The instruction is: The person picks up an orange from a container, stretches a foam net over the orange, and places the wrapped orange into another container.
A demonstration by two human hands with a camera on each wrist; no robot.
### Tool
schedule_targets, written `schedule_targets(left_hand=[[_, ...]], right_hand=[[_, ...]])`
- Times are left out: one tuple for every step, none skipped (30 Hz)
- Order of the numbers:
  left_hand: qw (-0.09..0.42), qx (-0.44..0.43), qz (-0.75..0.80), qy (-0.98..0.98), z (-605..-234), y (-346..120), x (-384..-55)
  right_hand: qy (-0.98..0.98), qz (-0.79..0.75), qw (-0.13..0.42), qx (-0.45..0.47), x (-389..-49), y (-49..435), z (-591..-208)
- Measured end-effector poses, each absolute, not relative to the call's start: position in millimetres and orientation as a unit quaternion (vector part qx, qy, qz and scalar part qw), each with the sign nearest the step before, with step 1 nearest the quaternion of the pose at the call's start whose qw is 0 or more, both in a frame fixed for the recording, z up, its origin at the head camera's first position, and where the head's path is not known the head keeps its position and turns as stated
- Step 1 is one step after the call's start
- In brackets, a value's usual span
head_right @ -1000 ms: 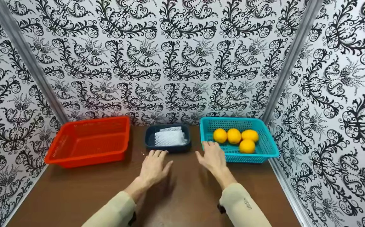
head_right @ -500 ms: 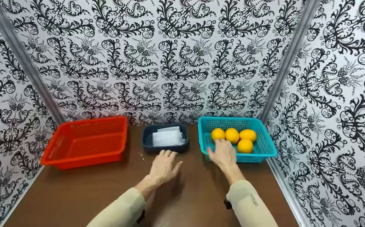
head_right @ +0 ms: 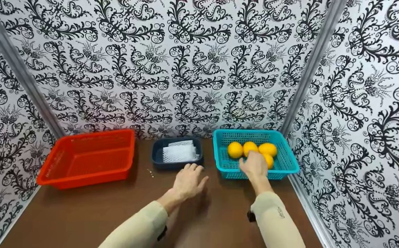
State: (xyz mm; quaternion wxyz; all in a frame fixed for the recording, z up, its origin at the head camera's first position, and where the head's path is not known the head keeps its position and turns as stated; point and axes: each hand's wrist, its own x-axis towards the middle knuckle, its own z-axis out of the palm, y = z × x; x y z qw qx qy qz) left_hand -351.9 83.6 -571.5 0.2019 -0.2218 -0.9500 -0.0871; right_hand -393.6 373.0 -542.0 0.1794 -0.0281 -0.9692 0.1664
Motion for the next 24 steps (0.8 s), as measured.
schedule_targets(left_hand=[[0.200, -0.224, -0.088, -0.950, -571.2, 86.5, -353.5], [0.197, -0.227, -0.087, -0.950, -570.7, 89.5, -355.0], [0.194, -0.229, -0.086, -0.950, -570.2, 92.4, -356.7], [0.191, -0.231, -0.085, -0.950, -569.6, 95.4, -358.4], [0.189, -0.233, -0.084, -0.950, -569.2, 98.3, -360.4], [0.188, -0.235, -0.081, -0.950, -568.4, 101.1, -362.5], [0.188, -0.238, -0.078, -0.950, -567.6, 103.8, -364.7], [0.190, -0.241, -0.076, -0.949, -566.9, 106.4, -367.2], [0.193, -0.244, -0.075, -0.947, -566.1, 109.1, -369.6], [0.196, -0.248, -0.072, -0.946, -565.5, 111.6, -371.9], [0.198, -0.251, -0.070, -0.945, -565.0, 113.9, -373.8], [0.199, -0.255, -0.066, -0.944, -564.5, 116.2, -375.8], [0.200, -0.259, -0.064, -0.943, -564.0, 118.6, -377.2], [0.202, -0.262, -0.062, -0.942, -563.5, 120.6, -378.2], [0.201, -0.265, -0.058, -0.941, -562.8, 122.6, -378.8], [0.199, -0.267, -0.054, -0.941, -562.1, 124.6, -379.3], [0.197, -0.269, -0.050, -0.942, -561.3, 126.6, -379.7], [0.195, -0.270, -0.048, -0.942, -560.6, 128.8, -380.3], [0.194, -0.271, -0.048, -0.942, -559.8, 131.0, -380.7], [0.191, -0.271, -0.048, -0.942, -559.4, 133.3, -381.9], [0.189, -0.272, -0.048, -0.943, -558.9, 135.8, -383.0], [0.187, -0.271, -0.047, -0.943, -558.6, 138.2, -384.3], [0.186, -0.271, -0.047, -0.943, -558.6, 140.7, -385.7], [0.184, -0.270, -0.047, -0.944, -558.8, 143.0, -387.2]], right_hand=[[-0.969, 0.169, 0.177, -0.035, -395.2, 375.8, -542.0], [-0.969, 0.172, 0.173, -0.044, -397.1, 378.9, -542.6], [-0.969, 0.175, 0.169, -0.052, -399.1, 382.2, -543.3], [-0.969, 0.175, 0.165, -0.058, -400.9, 385.7, -543.8], [-0.969, 0.177, 0.158, -0.065, -402.7, 389.1, -544.4], [-0.969, 0.177, 0.154, -0.072, -404.6, 392.7, -545.0], [-0.970, 0.176, 0.150, -0.077, -406.5, 396.2, -545.9], [-0.970, 0.176, 0.147, -0.083, -408.4, 399.7, -546.9], [-0.970, 0.176, 0.143, -0.087, -409.7, 402.7, -547.4], [-0.970, 0.177, 0.139, -0.092, -411.1, 405.5, -548.3], [-0.970, 0.178, 0.134, -0.097, -412.4, 408.1, -549.5], [-0.970, 0.179, 0.130, -0.102, -413.9, 410.7, -550.7], [-0.970, 0.180, 0.124, -0.106, -415.1, 412.9, -552.1], [-0.970, 0.182, 0.117, -0.112, -416.1, 414.9, -553.2], [-0.970, 0.182, 0.109, -0.116, -417.0, 416.9, -554.2], [-0.971, 0.181, 0.102, -0.121, -417.9, 418.7, -555.1], [-0.971, 0.181, 0.095, -0.126, -419.0, 420.5, -555.6], [-0.970, 0.181, 0.090, -0.131, -420.1, 422.2, -556.0], [-0.970, 0.182, 0.086, -0.136, -421.4, 424.0, -556.2], [-0.970, 0.181, 0.082, -0.139, -422.8, 426.2, -555.7], [-0.970, 0.182, 0.080, -0.143, -424.1, 428.2, -555.8], [-0.969, 0.184, 0.077, -0.148, -425.3, 430.2, -556.1], [-0.968, 0.186, 0.074, -0.152, -426.5, 432.6, -556.6], [-0.967, 0.187, 0.071, -0.155, -427.6, 435.2, -557.5]])
